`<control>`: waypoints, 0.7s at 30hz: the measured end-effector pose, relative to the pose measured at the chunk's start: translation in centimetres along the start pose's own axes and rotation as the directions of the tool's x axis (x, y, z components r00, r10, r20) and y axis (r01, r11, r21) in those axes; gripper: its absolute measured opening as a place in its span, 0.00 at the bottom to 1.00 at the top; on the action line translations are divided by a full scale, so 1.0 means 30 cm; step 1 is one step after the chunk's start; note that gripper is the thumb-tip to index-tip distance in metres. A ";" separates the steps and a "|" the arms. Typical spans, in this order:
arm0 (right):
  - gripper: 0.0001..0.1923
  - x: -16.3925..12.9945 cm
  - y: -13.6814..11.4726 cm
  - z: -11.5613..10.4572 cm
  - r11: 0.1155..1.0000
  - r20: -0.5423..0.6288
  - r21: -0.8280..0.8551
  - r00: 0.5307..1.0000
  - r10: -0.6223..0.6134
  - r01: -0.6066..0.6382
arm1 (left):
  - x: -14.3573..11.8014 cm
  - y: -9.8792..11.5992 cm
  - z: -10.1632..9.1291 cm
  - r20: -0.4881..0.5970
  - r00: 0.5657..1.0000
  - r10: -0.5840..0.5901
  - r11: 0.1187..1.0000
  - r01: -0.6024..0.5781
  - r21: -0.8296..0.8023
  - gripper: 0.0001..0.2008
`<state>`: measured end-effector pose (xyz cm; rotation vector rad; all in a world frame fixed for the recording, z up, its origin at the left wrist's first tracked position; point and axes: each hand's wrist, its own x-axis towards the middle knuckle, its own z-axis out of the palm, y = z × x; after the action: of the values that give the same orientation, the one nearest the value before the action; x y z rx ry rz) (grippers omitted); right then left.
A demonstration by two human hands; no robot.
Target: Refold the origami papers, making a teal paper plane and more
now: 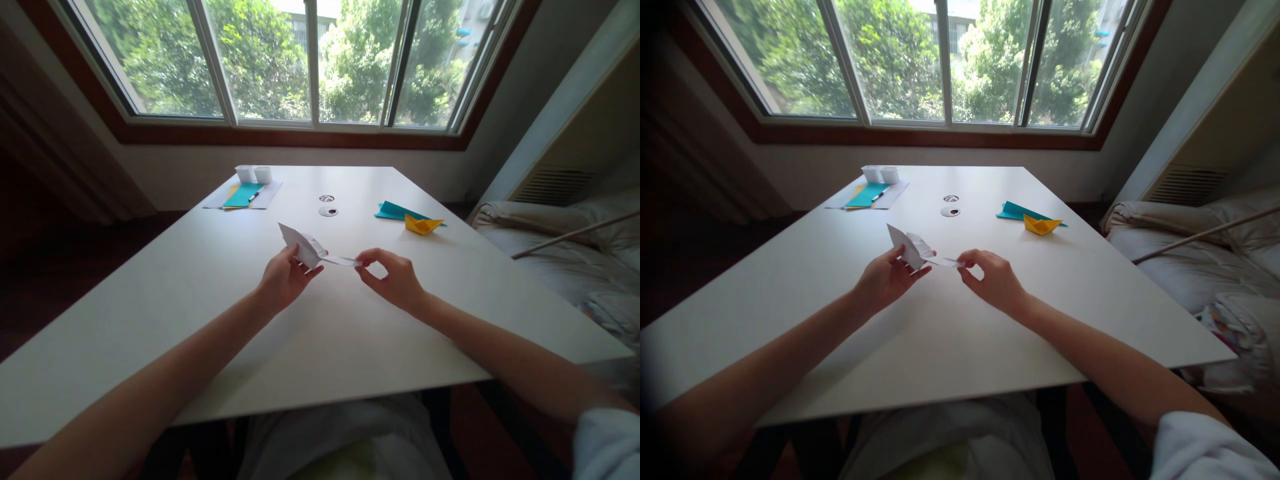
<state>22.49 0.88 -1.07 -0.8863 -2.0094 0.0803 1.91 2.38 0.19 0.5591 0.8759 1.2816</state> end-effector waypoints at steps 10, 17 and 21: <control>0.09 0.035 0.058 -0.066 0.958 -0.073 -0.277 0.993 -0.096 0.072 | -0.002 0.006 -0.010 0.033 0.998 -0.047 0.992 0.042 0.122 0.07; 0.08 0.034 0.053 -0.054 0.974 -0.077 -0.212 0.995 0.060 -0.075 | 0.012 0.011 -0.010 -0.030 0.999 -0.019 1.000 0.020 0.016 0.05; 0.08 0.028 0.060 -0.056 0.982 0.113 -0.171 0.992 -0.064 0.082 | 0.027 0.012 -0.019 -0.103 0.994 0.037 0.999 -0.039 -0.013 0.03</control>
<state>24.48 2.26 -0.17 -0.9339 -2.1723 -0.0938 1.28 3.17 -0.05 0.5037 0.9440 1.3597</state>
